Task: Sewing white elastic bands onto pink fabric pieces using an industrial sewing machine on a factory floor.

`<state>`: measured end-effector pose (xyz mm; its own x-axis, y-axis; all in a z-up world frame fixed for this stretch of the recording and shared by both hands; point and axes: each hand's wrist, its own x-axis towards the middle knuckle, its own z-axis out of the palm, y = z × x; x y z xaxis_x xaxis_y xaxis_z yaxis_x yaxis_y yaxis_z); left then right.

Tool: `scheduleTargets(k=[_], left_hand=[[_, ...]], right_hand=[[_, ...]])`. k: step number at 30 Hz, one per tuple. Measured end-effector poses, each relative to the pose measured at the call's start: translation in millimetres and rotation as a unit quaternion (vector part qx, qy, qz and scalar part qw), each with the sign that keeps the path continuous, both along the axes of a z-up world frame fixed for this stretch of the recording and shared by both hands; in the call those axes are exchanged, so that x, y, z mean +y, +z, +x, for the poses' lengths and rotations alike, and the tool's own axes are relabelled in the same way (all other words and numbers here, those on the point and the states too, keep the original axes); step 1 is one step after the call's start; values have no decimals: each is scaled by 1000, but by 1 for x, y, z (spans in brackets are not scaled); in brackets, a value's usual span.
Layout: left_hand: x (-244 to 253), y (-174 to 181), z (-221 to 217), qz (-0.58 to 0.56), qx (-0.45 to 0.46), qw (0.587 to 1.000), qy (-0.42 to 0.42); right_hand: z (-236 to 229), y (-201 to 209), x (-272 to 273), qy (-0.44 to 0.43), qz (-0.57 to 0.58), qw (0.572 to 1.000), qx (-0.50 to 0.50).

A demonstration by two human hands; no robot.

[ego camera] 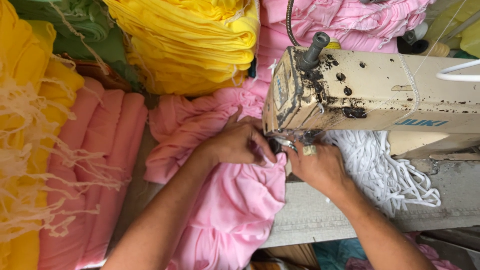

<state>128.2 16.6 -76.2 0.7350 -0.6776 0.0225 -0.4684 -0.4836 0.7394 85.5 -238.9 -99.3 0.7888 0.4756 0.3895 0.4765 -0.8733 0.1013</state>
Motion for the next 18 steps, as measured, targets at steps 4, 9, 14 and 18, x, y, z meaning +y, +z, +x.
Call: scheduleTargets(k=[4,9,14,18], left_hand=[[7,23,-27,-46,-16,999,10],[28,59,-132,-39,-117,981,151],[31,-11,-229,40,-175,968,176],[70,-14,-239,-3,-142,973,180]], right_hand=[[3,6,-22,-50,23,998,19],[-45,47,-27,14,82,994,71],[-84,47,8,189,191,938,218],[-99,48,32,255,244,921,168]])
